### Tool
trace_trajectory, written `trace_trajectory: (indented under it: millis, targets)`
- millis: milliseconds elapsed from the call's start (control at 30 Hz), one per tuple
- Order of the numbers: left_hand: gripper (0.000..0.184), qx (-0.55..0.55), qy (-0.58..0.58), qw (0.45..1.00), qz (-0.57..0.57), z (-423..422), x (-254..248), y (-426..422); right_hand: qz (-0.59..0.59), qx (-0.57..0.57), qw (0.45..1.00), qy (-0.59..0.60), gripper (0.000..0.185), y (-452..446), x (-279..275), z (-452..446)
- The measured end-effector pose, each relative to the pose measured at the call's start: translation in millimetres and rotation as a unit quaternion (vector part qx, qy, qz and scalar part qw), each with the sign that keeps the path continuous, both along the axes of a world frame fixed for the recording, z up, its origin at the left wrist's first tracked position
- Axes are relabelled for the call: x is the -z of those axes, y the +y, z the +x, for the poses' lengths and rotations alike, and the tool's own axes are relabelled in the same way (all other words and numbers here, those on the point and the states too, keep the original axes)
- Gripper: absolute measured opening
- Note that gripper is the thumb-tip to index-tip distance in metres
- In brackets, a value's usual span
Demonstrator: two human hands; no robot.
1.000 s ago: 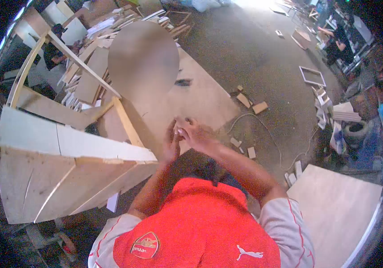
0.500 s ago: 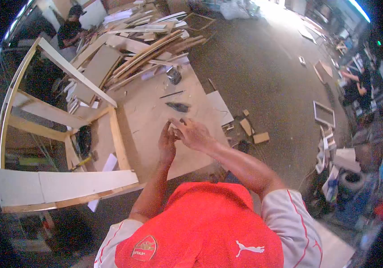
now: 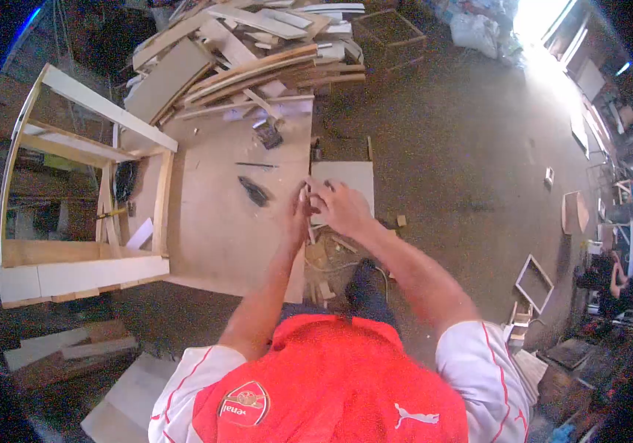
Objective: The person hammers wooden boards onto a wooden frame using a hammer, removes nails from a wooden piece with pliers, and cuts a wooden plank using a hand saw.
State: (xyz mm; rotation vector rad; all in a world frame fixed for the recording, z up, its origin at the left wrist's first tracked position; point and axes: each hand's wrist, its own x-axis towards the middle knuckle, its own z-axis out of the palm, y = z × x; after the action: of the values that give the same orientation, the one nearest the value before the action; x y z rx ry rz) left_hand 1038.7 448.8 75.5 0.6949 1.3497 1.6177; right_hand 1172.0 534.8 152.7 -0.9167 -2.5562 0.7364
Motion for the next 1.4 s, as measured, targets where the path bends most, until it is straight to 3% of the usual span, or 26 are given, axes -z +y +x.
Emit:
trace_trajectory:
  millis: [67, 167, 267, 567, 767, 1067, 1400]
  targets:
    - [0.047, -0.012, -0.010, 1.000, -0.021, 0.3, 14.0, 13.8, 0.025, -0.011, 1.000, -0.006, 0.051, 26.0, 0.6, 12.6]
    - [0.044, -0.066, 0.038, 0.996, -0.043, -2.4, -12.3, 23.4, -0.016, 0.005, 0.999, -0.030, 0.052, 62.7, -24.4, 18.5]
    - [0.042, -0.111, 0.063, 0.990, -0.067, -8.1, -27.2, 33.4, 0.035, 0.000, 0.999, 0.031, 0.049, 83.1, -22.8, 14.4]
    - [0.042, -0.147, -0.010, 0.984, -0.098, -13.0, -22.4, 86.7, -0.042, -0.043, 0.998, -0.032, 0.055, 130.8, -30.9, -2.7]
    - [0.040, -0.166, -0.085, 0.978, -0.095, -55.7, -7.9, 181.9, -0.039, -0.033, 0.999, -0.014, 0.058, 203.6, 1.9, -56.8]
    - [0.029, -0.200, -0.168, 0.954, -0.147, -149.8, 1.1, 310.6, -0.222, 0.032, 0.974, 0.029, 0.063, 331.5, 51.3, -160.0]
    - [0.029, -0.188, -0.242, 0.934, -0.183, -185.5, 27.2, 373.4, -0.085, 0.065, 0.994, -0.029, 0.090, 391.6, 53.8, -191.8]
